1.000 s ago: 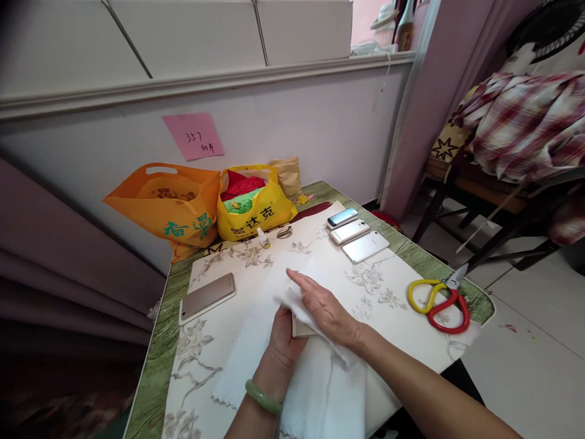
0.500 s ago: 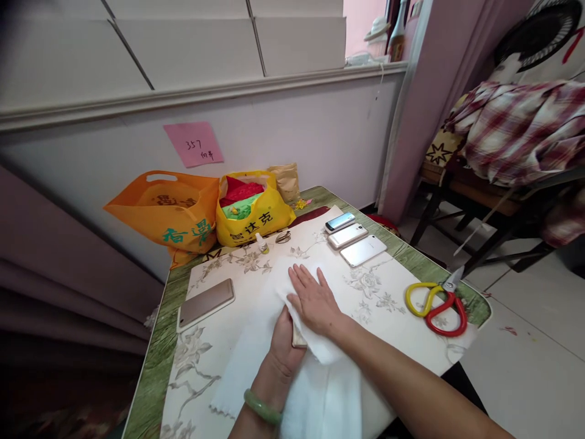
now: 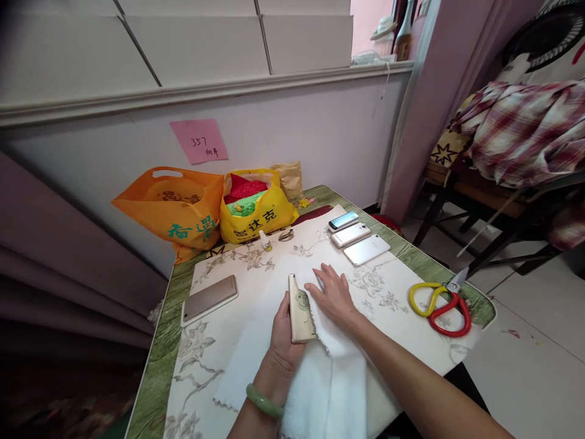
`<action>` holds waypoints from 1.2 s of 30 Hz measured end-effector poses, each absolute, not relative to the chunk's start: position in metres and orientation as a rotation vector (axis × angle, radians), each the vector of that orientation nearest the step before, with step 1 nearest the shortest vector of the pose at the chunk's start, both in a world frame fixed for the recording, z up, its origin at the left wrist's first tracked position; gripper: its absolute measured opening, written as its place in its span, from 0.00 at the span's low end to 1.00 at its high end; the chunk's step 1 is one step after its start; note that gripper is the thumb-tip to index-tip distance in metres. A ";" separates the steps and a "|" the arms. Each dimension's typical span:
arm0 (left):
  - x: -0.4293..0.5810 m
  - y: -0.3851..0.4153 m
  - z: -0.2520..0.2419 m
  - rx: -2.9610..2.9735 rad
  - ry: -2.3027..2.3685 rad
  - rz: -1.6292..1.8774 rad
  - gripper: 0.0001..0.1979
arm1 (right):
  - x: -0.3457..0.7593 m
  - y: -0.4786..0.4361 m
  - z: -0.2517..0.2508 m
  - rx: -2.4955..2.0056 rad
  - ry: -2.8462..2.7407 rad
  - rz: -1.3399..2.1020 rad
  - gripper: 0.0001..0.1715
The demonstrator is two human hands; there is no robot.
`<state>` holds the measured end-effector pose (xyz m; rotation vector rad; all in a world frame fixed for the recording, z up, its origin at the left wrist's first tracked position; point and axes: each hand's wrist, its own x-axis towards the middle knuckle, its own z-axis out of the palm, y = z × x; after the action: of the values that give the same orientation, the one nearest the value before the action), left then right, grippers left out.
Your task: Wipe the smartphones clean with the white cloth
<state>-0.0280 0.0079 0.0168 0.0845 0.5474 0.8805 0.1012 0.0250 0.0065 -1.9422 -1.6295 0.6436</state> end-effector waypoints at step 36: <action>-0.026 0.002 0.009 0.146 0.574 0.943 0.33 | 0.071 -0.004 0.009 -1.826 -1.636 0.097 0.50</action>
<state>-0.0263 0.0023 0.0090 0.1463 0.5739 0.9429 0.0715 -0.0038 0.0094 -1.8264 -1.6360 0.0973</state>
